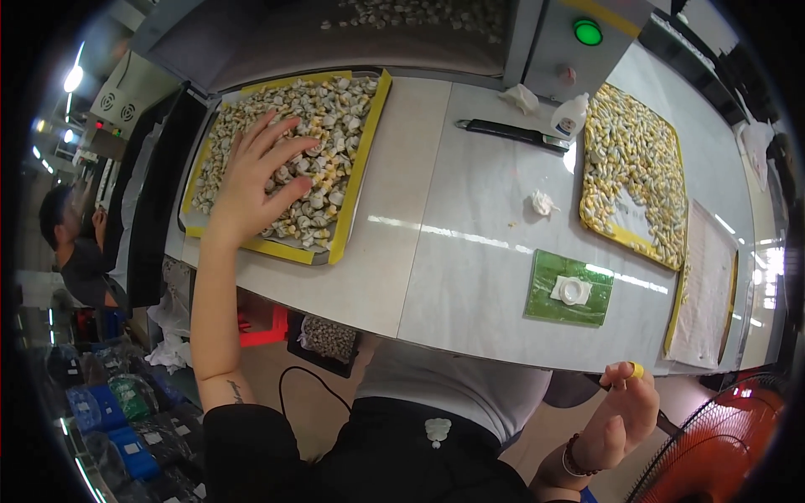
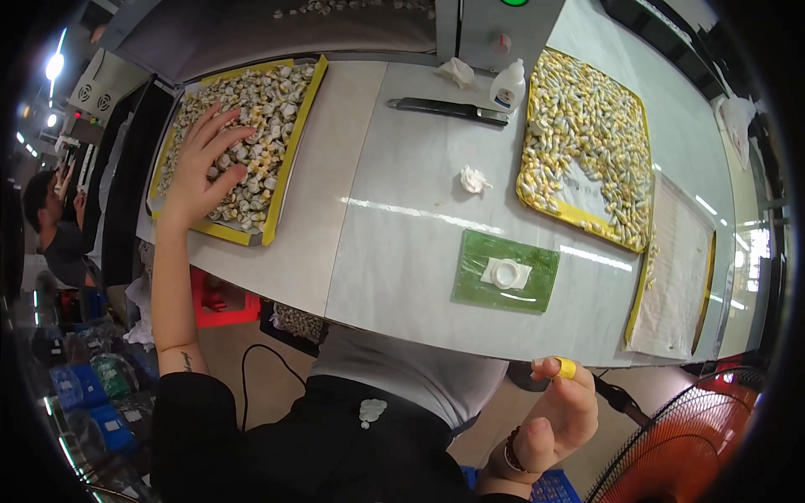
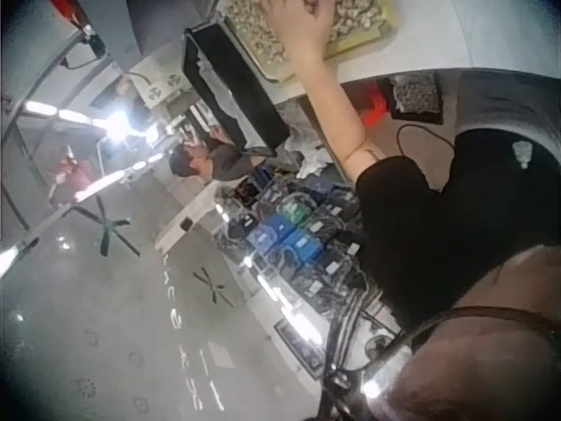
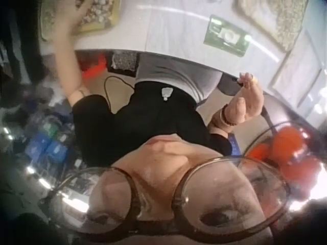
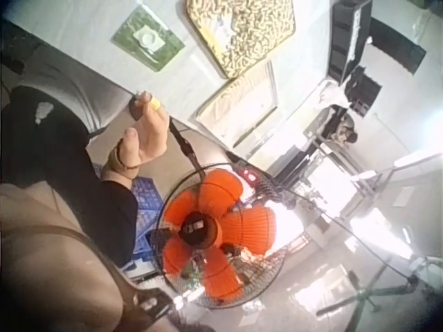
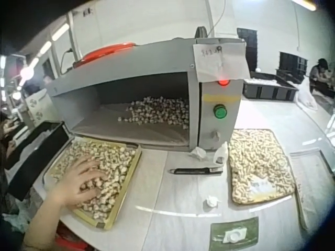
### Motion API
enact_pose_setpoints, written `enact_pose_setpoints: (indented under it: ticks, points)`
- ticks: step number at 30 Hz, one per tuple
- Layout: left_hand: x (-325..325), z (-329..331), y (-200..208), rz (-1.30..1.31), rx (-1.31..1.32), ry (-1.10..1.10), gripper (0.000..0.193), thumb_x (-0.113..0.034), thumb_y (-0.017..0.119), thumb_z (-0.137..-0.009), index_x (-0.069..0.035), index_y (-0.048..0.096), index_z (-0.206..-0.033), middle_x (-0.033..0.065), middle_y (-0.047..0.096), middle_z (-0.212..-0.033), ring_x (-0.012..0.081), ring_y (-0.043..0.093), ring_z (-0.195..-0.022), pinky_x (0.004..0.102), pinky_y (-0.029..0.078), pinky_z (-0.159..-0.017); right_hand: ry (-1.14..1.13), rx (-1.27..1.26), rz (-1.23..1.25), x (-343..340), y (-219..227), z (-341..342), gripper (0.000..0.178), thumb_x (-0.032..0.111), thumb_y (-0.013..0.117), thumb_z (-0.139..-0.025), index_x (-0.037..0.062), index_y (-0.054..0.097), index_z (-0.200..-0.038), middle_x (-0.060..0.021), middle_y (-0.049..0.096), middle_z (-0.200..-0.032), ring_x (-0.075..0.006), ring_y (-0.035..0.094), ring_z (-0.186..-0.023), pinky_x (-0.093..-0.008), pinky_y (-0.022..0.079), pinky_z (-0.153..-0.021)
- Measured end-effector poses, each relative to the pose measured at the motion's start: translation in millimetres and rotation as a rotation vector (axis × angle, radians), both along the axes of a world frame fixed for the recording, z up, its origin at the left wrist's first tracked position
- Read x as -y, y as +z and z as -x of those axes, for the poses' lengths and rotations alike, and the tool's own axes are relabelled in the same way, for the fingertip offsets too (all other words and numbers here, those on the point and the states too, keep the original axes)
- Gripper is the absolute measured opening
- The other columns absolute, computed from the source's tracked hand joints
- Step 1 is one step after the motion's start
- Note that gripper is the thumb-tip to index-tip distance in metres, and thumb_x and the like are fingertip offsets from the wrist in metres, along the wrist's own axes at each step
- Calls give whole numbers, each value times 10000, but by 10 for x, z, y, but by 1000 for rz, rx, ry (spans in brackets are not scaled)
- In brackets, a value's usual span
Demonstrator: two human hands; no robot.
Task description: The person assembles small white components and plastic parts by hand, using an adhesive bottle to apply adhesive and fingertip protectors to handle the parts.
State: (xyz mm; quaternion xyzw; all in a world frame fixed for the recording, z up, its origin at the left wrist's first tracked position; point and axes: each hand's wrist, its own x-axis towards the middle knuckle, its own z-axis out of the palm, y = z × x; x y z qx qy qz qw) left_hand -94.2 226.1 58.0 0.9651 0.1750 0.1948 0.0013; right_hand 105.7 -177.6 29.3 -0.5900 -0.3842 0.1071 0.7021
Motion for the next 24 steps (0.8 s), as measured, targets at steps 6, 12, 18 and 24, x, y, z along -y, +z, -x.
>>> enact_pose_setpoints:
  ticks: [6, 12, 18, 24]
  points:
    - [-451, 446, -57, 79, 107, 157, 232, -122, 568, -755, -55, 576, -977, 113, 541, -1090, 297, 468, -1087, 306, 391, -864, 47, 62, 27, -42, 36, -65, 417, 210, 514, -737, -29, 486, -1078, -181, 505, -993, -250, 472, -873, -332, 376, -727]
    - [-1052, 956, -264, 329, 266, 327, 224, -161, 514, -852, -60, 587, -1038, 88, 547, -1141, 197, 497, -1066, 292, 383, -867, -15, 39, 34, -83, 39, -47, 291, 180, 533, -742, -22, 508, -950, -169, 525, -908, -239, 493, -806, -329, 402, -709]
    - [-1275, 990, -72, 949, 562, 325, 258, -172, 498, -869, -9, 591, -1046, 58, 586, -1077, 140, 520, -1009, 242, 364, -888, -59, 7, 42, -91, 65, -61, 226, 151, 549, -740, -23, 521, -880, -161, 538, -856, -231, 512, -760, -316, 425, -683]
    - [-1552, 287, 276, 466, 461, 327, 235, -162, 532, -850, -2, 593, -1011, 67, 629, -963, 126, 577, -916, 237, 418, -796, -90, 7, 42, -155, 119, -127, 219, 135, 554, -740, -33, 531, -879, -159, 540, -848, -222, 513, -754, -304, 424, -678]
